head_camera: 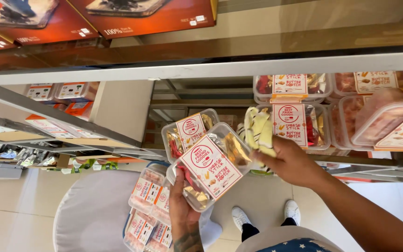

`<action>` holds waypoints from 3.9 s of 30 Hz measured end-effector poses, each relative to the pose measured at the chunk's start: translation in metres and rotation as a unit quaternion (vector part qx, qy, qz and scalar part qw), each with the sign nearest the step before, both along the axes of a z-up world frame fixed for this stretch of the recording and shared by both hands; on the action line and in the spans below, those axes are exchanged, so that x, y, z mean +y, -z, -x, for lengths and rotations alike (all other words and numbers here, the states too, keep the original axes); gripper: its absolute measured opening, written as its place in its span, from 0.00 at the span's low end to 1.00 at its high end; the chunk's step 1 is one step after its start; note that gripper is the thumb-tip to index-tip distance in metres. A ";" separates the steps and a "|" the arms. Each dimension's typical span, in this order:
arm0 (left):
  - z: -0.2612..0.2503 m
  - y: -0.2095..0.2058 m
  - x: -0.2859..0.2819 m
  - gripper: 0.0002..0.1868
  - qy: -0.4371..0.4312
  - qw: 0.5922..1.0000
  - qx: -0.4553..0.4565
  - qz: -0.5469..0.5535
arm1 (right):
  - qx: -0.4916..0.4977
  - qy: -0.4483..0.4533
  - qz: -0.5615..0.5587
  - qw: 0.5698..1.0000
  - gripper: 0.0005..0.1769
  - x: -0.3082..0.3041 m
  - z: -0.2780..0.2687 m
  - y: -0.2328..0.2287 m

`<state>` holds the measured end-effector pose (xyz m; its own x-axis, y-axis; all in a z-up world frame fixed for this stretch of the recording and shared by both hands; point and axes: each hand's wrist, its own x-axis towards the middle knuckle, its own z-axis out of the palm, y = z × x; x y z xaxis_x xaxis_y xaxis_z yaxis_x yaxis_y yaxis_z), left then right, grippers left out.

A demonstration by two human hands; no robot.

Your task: Wiping down food containers and cleaning the display shelves in a grocery store aisle.

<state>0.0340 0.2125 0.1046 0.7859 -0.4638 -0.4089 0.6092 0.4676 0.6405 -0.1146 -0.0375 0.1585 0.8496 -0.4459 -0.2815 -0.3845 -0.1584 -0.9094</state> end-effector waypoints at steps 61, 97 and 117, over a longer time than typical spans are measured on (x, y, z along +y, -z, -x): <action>0.014 -0.018 -0.096 0.23 0.114 0.986 -0.109 -0.056 | -0.087 0.226 -0.025 0.970 0.13 -0.017 0.078 -0.008; 0.062 0.006 -0.223 0.28 -0.035 0.996 -0.043 -0.067 | -0.090 0.120 0.586 0.797 0.28 -0.031 0.055 0.033; 0.014 0.063 -0.222 0.26 0.074 0.970 -0.196 -0.123 | -0.075 0.092 0.598 0.792 0.23 -0.052 0.035 0.046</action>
